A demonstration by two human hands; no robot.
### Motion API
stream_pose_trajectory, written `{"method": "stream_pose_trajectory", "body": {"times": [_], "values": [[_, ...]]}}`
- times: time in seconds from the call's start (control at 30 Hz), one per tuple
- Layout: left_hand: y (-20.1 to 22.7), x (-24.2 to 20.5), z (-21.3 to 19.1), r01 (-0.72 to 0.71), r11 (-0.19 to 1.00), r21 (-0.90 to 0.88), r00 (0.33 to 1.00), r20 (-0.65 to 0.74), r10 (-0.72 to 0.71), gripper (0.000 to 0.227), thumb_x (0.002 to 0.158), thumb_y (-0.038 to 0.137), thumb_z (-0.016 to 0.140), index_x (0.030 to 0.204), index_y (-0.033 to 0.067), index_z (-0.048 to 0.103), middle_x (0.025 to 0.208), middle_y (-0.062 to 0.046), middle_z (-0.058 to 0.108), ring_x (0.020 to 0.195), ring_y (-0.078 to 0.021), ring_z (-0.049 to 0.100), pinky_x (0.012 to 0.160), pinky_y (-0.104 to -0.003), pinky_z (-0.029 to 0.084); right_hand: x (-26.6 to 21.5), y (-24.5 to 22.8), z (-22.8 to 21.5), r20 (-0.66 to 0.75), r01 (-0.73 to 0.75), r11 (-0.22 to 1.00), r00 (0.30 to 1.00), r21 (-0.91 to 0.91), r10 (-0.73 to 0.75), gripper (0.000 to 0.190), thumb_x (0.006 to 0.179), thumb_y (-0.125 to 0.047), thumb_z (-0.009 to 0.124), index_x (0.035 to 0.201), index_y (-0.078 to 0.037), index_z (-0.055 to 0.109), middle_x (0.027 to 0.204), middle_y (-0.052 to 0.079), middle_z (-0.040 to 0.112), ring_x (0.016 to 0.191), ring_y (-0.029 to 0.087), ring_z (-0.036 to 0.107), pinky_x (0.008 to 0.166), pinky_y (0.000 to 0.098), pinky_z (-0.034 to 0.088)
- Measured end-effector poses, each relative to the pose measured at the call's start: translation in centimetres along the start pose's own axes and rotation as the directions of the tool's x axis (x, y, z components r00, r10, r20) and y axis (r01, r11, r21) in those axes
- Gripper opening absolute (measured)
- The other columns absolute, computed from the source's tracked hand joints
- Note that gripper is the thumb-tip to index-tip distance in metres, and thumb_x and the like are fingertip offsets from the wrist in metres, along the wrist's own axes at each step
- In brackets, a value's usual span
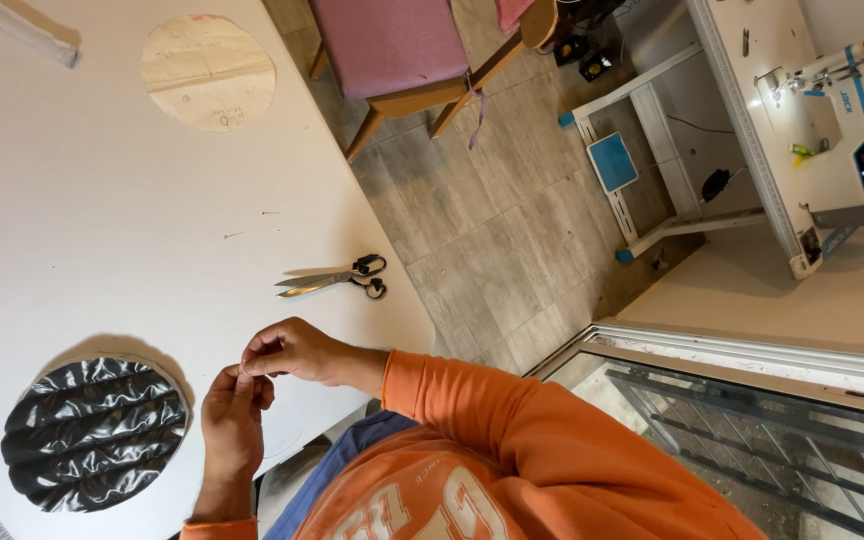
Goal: Cutting long strips of black quilted fabric using scissors on a workshop table.
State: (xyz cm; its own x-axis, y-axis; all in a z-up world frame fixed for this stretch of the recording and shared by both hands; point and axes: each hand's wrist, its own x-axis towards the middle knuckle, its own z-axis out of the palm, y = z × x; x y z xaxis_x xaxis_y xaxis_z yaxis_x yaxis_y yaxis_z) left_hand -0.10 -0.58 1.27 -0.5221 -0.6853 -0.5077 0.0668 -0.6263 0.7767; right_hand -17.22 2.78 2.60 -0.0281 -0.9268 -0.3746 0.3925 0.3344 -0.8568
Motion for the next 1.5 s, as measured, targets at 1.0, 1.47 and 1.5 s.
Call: {"method": "stream_pose_trajectory", "body": {"times": [1.0, 1.47, 1.5], "values": [[1.2, -5.2, 0.1, 0.038, 0.962, 0.269, 0.929, -0.364, 0.065, 0.019, 0.099, 0.013, 0.066, 0.102, -0.0049, 0.074, 0.074, -0.016, 0.076, 0.051, -0.0152, 0.052, 0.054, -0.026, 0.049, 20.8, 4.9, -18.6, -0.112, -0.100, 0.050, 0.924, -0.994, -0.366, 0.011, 0.091, -0.012, 0.065, 0.084, -0.004, 0.069, 0.089, 0.012, 0.064, 0.079, 0.033, 0.065, 0.058, 0.0452, 0.053], [0.2, -4.2, -0.9, 0.069, 0.974, 0.217, 0.925, -0.378, 0.019, 0.019, 0.097, 0.009, 0.065, 0.102, -0.0073, 0.075, 0.074, -0.018, 0.077, 0.058, -0.0179, 0.061, 0.049, -0.026, 0.050, 24.0, 4.6, -17.6, -0.099, -0.135, -0.222, 0.981, -0.966, -0.165, 0.019, 0.084, 0.001, 0.053, 0.086, -0.006, 0.071, 0.084, 0.011, 0.064, 0.073, 0.033, 0.064, 0.057, 0.0441, 0.052], [0.3, -4.0, -0.8, 0.075, 0.973, 0.218, 0.925, -0.379, 0.014, 0.020, 0.097, 0.009, 0.066, 0.102, -0.0083, 0.075, 0.075, -0.018, 0.077, 0.059, -0.0185, 0.062, 0.048, -0.027, 0.051, 23.8, 3.6, -16.8, -0.154, -0.166, -0.201, 0.985, -0.966, -0.072, 0.022, 0.088, -0.002, 0.051, 0.092, -0.006, 0.072, 0.090, 0.012, 0.066, 0.079, 0.033, 0.066, 0.064, 0.0445, 0.055]]}}
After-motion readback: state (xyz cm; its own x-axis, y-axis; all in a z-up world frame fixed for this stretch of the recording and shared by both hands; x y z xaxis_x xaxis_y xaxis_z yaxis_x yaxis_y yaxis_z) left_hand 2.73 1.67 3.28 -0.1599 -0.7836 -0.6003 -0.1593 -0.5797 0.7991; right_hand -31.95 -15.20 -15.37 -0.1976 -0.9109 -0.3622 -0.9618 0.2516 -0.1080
